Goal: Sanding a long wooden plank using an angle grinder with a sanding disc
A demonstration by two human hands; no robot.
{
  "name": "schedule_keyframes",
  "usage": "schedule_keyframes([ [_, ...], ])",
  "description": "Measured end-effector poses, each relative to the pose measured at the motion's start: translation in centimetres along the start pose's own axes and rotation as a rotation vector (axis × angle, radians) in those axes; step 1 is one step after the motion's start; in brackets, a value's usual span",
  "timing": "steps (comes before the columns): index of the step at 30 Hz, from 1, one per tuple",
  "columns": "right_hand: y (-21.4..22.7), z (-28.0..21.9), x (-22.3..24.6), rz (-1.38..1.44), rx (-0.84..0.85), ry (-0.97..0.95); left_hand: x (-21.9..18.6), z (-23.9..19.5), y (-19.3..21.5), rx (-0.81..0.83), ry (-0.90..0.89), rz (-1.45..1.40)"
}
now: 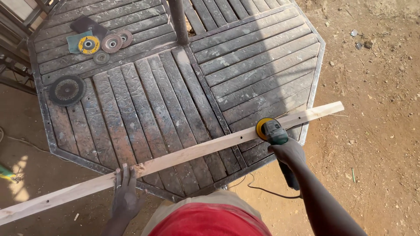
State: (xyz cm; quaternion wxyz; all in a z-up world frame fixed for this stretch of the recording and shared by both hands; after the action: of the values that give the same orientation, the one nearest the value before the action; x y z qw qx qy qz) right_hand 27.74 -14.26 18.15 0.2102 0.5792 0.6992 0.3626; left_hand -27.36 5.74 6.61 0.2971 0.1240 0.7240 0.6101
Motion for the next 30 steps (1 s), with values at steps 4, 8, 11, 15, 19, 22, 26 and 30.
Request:
schedule_keyframes([
  [4, 3.1, 2.1, -3.2, 0.026, -0.085, -0.11, -0.2, -0.2, 0.0, -0.001, 0.007, -0.016],
  [8, -0.2, 0.4, 1.0, -0.144, -0.026, 0.064, -1.3, -0.3, 1.1, -0.082, -0.006, 0.022],
  [11, -4.0, -6.7, 6.8, -0.211, 0.113, 0.128, -0.3, -0.3, -0.1, -0.034, 0.015, 0.022],
  [15, -11.1, -10.2, 12.8, -0.311, 0.242, 0.418, -0.5, 0.1, 0.4, 0.174, 0.235, 0.162],
  [19, -12.8, -13.5, 16.5, -0.376, 0.294, 0.547, 1.0, 0.0, 2.1, 0.178, 0.248, 0.141],
  [22, -11.1, -13.3, 15.4, -0.409, 0.259, 0.505, 5.5, -1.9, 4.4, 0.111, 0.381, 0.173],
  [26, -8.8, -8.1, 11.3, -0.385, 0.153, 0.414, 15.8, -7.2, 7.0, 0.103, 0.639, 0.231],
  [30, -8.8, -6.4, 10.3, -0.408, 0.089, 0.365, 20.7, -8.9, 9.0, 0.11, 0.619, 0.256],
])
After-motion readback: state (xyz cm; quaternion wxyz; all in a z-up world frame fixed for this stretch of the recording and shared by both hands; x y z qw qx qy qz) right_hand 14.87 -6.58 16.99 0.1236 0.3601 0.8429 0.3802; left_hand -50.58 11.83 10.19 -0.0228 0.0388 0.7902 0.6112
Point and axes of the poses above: each hand's wrist, its own z-axis towards the middle knuckle, its own y-axis out of the back of the hand, x = y × z, the point moved 8 cm from there along z, towards the middle knuckle, and after that the axes turned 2 degrees about x, right-handed, at the moved point
